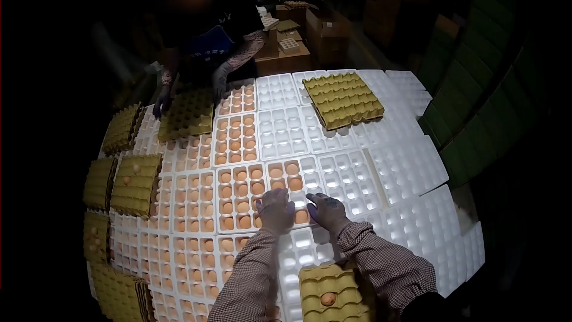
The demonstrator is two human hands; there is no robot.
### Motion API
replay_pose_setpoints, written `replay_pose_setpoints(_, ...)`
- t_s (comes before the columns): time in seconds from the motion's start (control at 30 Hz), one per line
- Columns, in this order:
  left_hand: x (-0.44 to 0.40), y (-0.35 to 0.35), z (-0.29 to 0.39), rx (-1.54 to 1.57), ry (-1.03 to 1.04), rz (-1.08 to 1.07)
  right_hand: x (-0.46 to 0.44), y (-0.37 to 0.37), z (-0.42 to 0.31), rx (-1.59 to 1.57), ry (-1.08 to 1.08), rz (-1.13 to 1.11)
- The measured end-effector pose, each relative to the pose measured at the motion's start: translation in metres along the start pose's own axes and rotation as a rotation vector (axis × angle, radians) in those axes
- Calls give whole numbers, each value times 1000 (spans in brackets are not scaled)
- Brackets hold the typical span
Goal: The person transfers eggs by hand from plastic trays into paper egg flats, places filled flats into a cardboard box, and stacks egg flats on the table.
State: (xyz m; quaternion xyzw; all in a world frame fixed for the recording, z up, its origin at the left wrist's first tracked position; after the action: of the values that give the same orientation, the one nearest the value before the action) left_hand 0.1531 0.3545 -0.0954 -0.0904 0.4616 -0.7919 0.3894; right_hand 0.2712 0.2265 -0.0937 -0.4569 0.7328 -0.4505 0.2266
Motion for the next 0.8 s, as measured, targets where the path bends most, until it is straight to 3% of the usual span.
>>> replay_pose_setpoints(0.07,22,-19,18,-44,86,178,-22,-13,1,-207,-229,355)
replay_pose_setpoints(0.1,41,-34,28,24,82,206,-34,-2,7,-209,-224,245)
replay_pose_setpoints(0.17,89,-50,30,228,-83,117,-35,44,24,152,-223,73)
replay_pose_setpoints(0.2,118,-62,33,229,-113,93,-24,28,14,160,-207,-23)
replay_pose_setpoints(0.23,153,-77,36,226,-137,69,-8,-9,4,-5,-267,75)
replay_pose_setpoints(0.27,191,-89,40,240,-200,14,26,-48,5,-214,-381,317)
replay_pose_setpoints(0.3,227,-102,44,256,-253,-27,66,-94,8,-355,-388,354)
replay_pose_setpoints(0.4,330,-109,75,192,-305,-318,229,-157,89,-394,-38,494)
replay_pose_setpoints(0.43,354,-102,91,144,-288,-396,283,-146,117,-252,146,487)
replay_pose_setpoints(0.47,368,-100,104,139,-307,-275,336,-103,157,-252,262,296)
replay_pose_setpoints(0.5,379,-95,114,127,-318,-153,388,-55,170,66,18,0)
replay_pose_setpoints(0.53,380,-100,119,111,-315,-28,409,-46,145,-101,-2,6)
replay_pose_setpoints(0.57,382,-99,108,233,-478,-63,421,-34,139,1,134,-47)
replay_pose_setpoints(0.63,385,-111,85,489,-795,-139,399,-73,74,-378,192,223)
replay_pose_setpoints(0.7,374,-147,32,391,-689,-20,367,-78,26,-180,-200,235)
replay_pose_setpoints(0.73,361,-172,6,525,-772,-21,349,-97,1,-351,-206,234)
replay_pose_setpoints(0.8,328,-228,-64,446,-637,99,333,-127,0,-620,-60,286)
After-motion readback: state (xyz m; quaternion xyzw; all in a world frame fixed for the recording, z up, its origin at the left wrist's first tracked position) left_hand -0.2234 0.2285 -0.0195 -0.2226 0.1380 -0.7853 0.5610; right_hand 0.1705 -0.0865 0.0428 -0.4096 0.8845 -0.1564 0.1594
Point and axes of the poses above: each hand's wrist, its own x-axis away from the middle knuckle, its own y-axis out of the palm, z = x × y, the point moved 7 cm from there along -x, towards the middle knuckle, and after that the axes turned 4 degrees about -y, right-handed, at the moved point
